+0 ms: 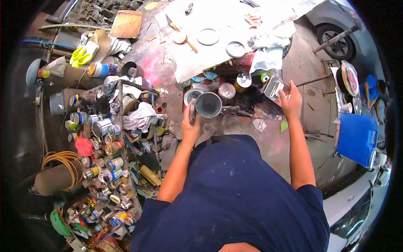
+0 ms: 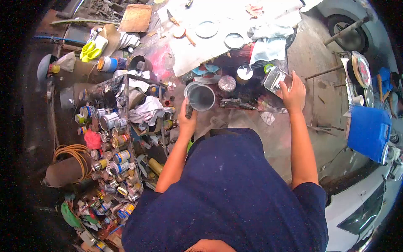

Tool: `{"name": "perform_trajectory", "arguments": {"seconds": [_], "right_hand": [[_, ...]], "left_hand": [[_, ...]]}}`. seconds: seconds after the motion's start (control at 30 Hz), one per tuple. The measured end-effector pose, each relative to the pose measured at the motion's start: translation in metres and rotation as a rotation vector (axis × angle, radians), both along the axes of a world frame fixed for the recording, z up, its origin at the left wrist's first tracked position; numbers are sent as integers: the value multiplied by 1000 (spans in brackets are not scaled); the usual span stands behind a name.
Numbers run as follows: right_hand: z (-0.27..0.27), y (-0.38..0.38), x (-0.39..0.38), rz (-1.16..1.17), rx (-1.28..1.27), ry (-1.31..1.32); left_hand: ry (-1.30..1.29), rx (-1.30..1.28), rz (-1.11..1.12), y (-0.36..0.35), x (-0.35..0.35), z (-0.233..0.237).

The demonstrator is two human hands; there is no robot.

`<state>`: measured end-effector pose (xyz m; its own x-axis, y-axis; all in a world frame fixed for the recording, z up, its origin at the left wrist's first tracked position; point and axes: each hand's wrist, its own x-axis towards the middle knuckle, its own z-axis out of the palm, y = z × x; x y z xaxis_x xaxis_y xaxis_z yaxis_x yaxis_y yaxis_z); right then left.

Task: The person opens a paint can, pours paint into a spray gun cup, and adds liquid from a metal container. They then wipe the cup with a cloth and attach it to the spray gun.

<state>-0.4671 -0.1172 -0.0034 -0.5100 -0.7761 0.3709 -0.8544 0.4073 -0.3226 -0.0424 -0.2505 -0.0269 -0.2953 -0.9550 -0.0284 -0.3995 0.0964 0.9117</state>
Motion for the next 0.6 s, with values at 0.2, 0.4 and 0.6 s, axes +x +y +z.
{"name": "perform_trajectory", "arguments": {"seconds": [0.2,0.4,0.6], "right_hand": [[3,-3,0,1,36,-5],[5,1,1,-9,42,-38],[0,2,-1,-15,31,-10]], "left_hand": [[-83,-50,0,2,3,11],[-38,-124,22,5,-5,12],[-66,-134,-7,6,-3,16]]}}
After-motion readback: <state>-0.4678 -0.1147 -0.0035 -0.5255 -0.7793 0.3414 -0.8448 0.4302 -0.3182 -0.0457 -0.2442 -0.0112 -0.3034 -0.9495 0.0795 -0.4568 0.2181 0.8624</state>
